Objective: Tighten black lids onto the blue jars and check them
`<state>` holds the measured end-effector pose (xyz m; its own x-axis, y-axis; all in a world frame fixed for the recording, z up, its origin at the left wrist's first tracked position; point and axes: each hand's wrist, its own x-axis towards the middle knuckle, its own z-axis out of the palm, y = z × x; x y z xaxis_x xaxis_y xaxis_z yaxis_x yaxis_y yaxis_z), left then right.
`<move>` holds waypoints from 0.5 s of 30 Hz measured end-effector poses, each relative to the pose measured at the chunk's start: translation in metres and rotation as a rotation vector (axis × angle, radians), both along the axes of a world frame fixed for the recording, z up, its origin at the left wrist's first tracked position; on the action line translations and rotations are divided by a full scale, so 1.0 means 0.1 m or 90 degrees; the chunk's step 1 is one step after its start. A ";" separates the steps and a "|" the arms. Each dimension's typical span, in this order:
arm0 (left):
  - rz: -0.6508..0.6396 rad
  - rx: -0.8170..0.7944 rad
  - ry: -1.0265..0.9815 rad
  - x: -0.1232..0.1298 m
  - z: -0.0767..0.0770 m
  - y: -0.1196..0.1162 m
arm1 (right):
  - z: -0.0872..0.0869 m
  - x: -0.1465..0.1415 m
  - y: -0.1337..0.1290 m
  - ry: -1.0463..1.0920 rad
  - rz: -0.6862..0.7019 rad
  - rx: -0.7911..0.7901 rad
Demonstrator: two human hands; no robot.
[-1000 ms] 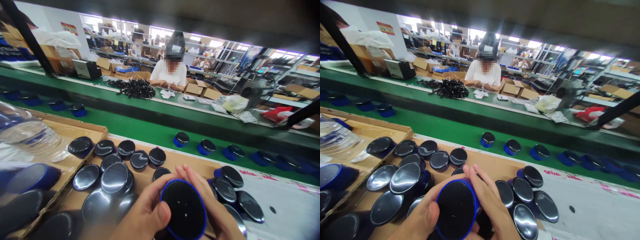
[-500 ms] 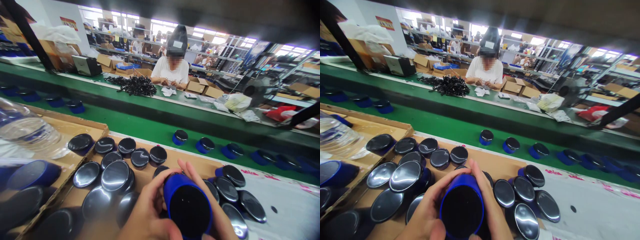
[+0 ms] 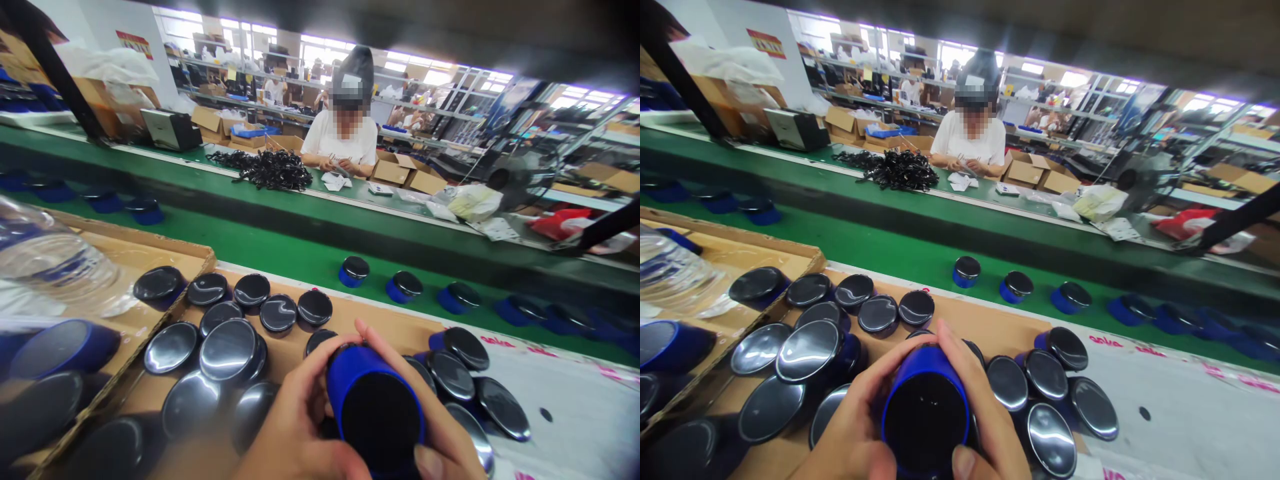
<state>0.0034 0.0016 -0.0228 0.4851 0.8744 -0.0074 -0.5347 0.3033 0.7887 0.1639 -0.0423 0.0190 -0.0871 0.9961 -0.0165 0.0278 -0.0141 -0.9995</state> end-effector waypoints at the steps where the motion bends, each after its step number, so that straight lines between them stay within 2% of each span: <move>1: -0.005 0.009 0.011 -0.01 -0.01 -0.01 | 0.01 -0.01 0.00 0.000 -0.013 0.010; 7: 0.054 0.172 0.245 -0.04 -0.04 -0.09 | 0.05 -0.12 0.00 -0.063 -0.133 0.058; 9: 0.076 0.239 0.277 -0.03 -0.01 -0.08 | 0.06 -0.16 -0.01 -0.080 -0.165 0.068; 12: 0.077 0.238 0.243 -0.02 0.06 -0.05 | 0.06 -0.16 0.00 -0.111 -0.162 0.119; 15: 0.034 0.153 0.145 -0.02 0.13 -0.05 | 0.03 -0.11 0.00 -0.138 -0.133 0.158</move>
<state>0.0010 -0.0038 -0.0095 0.4481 0.8886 0.0982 -0.3460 0.0710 0.9355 0.1532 -0.0423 0.0223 0.0975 0.9681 0.2309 0.2603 0.1992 -0.9448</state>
